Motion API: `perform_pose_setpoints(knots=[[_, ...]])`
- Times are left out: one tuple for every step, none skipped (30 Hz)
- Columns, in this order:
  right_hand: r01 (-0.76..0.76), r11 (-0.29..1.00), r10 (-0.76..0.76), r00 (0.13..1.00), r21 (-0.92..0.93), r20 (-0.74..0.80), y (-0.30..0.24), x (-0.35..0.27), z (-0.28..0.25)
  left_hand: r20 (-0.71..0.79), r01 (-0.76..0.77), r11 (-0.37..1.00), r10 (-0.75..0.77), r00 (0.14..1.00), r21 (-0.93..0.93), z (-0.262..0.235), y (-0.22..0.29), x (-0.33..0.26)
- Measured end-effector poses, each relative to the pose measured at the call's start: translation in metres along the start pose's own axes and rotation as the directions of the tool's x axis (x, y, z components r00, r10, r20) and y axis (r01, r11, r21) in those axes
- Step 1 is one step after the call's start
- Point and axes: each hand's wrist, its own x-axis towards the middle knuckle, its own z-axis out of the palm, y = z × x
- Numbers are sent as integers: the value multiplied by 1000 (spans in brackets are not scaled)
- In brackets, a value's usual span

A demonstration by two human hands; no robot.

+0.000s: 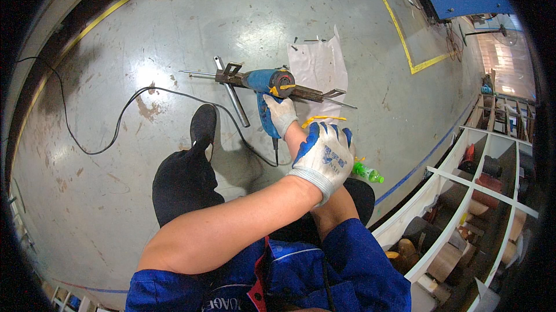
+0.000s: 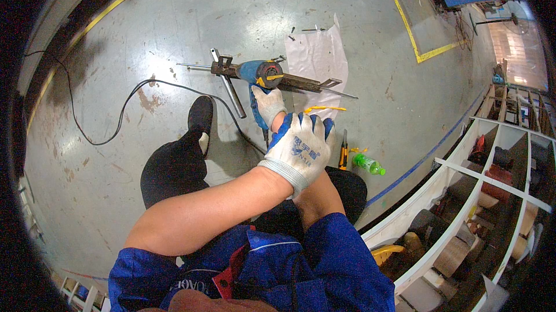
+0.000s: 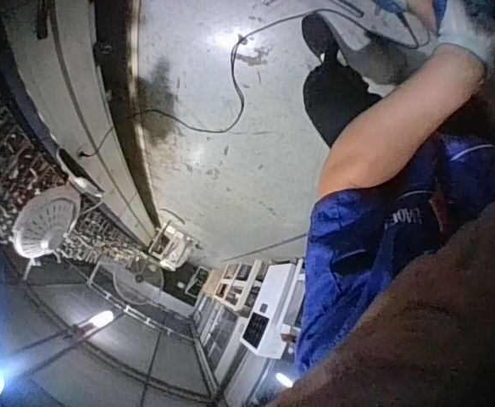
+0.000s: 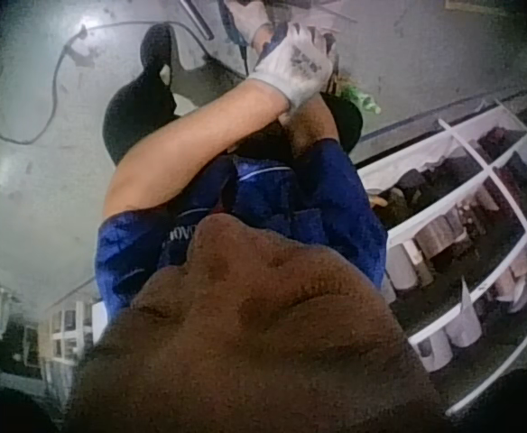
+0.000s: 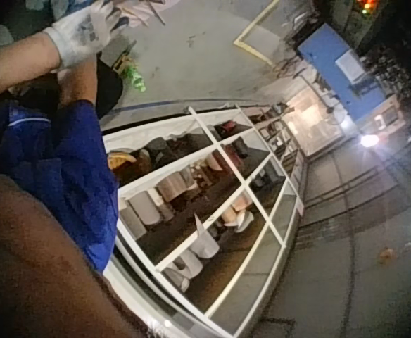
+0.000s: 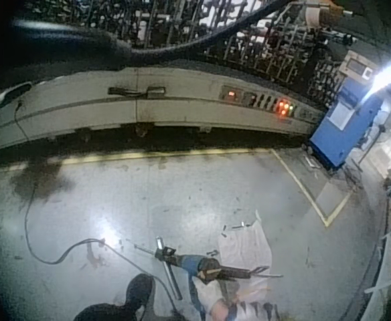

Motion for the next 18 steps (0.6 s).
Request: perform_pose_setpoints(knots=[[14, 1000, -14, 1000, -8, 9, -1, 0, 1, 7, 1, 1000, -1, 1000, 8, 0, 0, 0], [26, 1000, -26, 1000, -17, 14, 1, 1, -1, 13, -1, 1000, 1, 1000, 12, 1, 1, 0], [39, 999, -38, 999, -27, 19, 4, 2, -2, 20, -3, 1000, 3, 1000, 17, 1, 1, 0], [41, 999, -41, 999, -23, 8, 6, 3, -3, 13, -2, 1000, 2, 1000, 12, 2, 2, 0], [43, 999, -43, 999, -18, -2, 7, 3, -3, 6, 0, 1000, 0, 1000, 7, 2, 2, 0], [45, 999, -46, 999, -14, -12, 7, 3, -3, 0, 2, 1000, -2, 1000, 2, 3, 3, 0], [51, 999, -50, 998, 20, -24, 9, 2, -3, -1, 5, 1000, -5, 1000, -1, 4, 3, 1], [58, 997, -56, 998, 55, -32, 9, 2, -1, -1, 13, 1000, -13, 1000, 0, 4, 3, 1], [65, 994, -62, 997, 91, -41, 9, 2, 0, 0, 20, 1000, -20, 1000, 0, 4, 3, 1], [28, 994, -29, 1000, 108, 8, 9, 2, -1, 4, 15, 1000, -15, 1000, 2, 3, 3, 0], [-10, 993, 4, 999, 122, 54, 9, 3, -7, 7, 7, 1000, -7, 1000, 0, 1, 2, 1], [-49, 990, 36, 994, 134, 100, 9, 4, -11, 9, 0, 1000, 0, 1000, -1, -1, 2, 1], [-51, 988, 41, 996, 145, 76, 10, 4, -12, 10, 0, 1000, 0, 1000, 0, 0, 3, 2], [-53, 986, 45, 998, 157, 52, 10, 4, -13, 10, 0, 1000, 0, 1000, 2, 0, 4, 2], [-54, 984, 50, 998, 169, 28, 10, 3, -14, 10, 0, 1000, -1, 1000, 3, 1, 5, 3], [-48, 981, 42, 998, 186, 38, 10, 2, -17, 15, -1, 1000, 1, 1000, -4, 1, 6, 3], [-43, 978, 33, 998, 204, 51, 7, 0, -19, 22, 0, 1000, 0, 1000, -9, 2, 6, 3], [-39, 974, 25, 998, 222, 64, 5, -3, -20, 29, 1, 1000, -1, 1000, -14, 3, 7, 3]])
